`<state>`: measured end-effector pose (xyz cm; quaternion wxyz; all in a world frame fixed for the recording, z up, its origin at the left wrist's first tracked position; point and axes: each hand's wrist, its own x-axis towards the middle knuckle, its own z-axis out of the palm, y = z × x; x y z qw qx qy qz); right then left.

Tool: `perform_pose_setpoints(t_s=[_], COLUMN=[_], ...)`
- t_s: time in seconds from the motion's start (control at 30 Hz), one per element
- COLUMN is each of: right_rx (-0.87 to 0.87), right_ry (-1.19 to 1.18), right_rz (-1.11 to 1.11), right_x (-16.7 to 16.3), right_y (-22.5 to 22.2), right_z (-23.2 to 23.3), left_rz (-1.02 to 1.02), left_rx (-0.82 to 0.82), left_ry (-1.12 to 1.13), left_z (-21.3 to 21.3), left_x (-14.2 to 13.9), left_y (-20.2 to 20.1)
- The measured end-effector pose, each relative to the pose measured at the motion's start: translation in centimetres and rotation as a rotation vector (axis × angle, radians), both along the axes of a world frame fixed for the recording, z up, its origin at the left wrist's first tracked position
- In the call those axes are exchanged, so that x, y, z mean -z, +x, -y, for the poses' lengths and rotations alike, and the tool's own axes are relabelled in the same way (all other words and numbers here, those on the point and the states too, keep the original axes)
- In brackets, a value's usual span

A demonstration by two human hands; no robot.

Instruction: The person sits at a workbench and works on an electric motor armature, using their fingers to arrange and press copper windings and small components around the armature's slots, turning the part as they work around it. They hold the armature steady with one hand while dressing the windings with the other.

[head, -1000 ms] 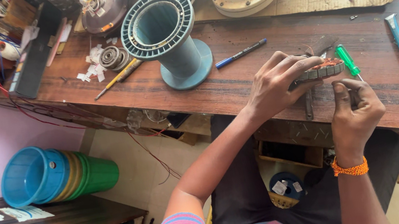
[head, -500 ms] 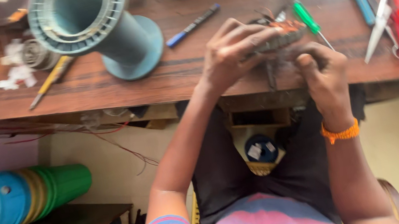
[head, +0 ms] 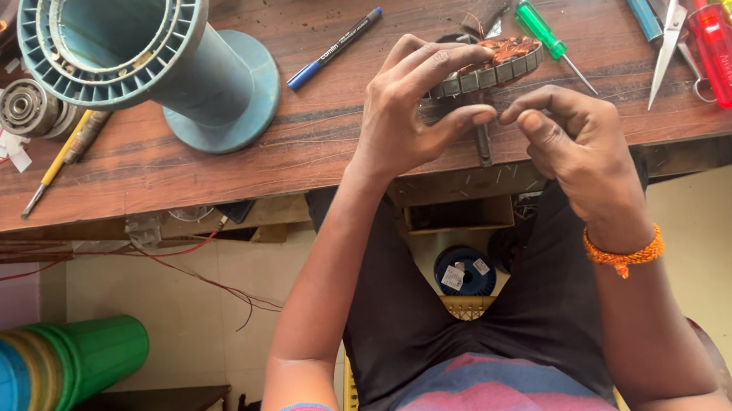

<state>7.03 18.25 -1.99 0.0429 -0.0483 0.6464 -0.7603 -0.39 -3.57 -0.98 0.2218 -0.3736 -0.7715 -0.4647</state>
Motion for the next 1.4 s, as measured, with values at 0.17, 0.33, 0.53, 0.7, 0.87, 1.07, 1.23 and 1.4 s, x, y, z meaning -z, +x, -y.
perform_pose_setpoints(t_s=[0.17, 0.33, 0.53, 0.7, 0.87, 1.07, 1.23, 1.4], right_rx=[0.054, 0.042, 0.047, 0.081, 0.028, -0.008, -0.030, -0.017], right_ry=[-0.144, -0.321, -0.171, 0.367, 0.572, 0.665, 0.637, 0.700], right_rz=[0.032, 0.090, 0.033, -0.249, -0.321, -0.357, -0.312, -0.284], right_x=[1.1, 1.9, 1.2, -2.2, -5.9, -8.0, -8.4, -8.6], right_y=[-0.4, -1.1, -1.1, -1.2, -2.4, -3.6, -3.8, -3.5], right_z=[0.4, -0.4, -1.9, -2.5, -1.3, -0.2, 0.0, -0.5], left_rz=[-0.050, -0.090, -0.075, -0.089, -0.107, -0.104, -0.083, -0.084], left_rx=[-0.103, -0.103, -0.081, -0.119, -0.166, -0.169, -0.187, -0.195], left_ry=[0.013, -0.044, 0.064, 0.118, 0.134, 0.165, 0.174, 0.198], left_z=[-1.0, -0.8, -0.9, -1.7, -2.2, -2.4, -2.6, -2.9], left_x=[0.3, 0.9, 1.7, 2.3, 2.4, 2.3, 2.5, 2.6], left_y=[0.1, -0.7, -0.9, -0.7, -0.4, -0.1, 0.1, 0.1])
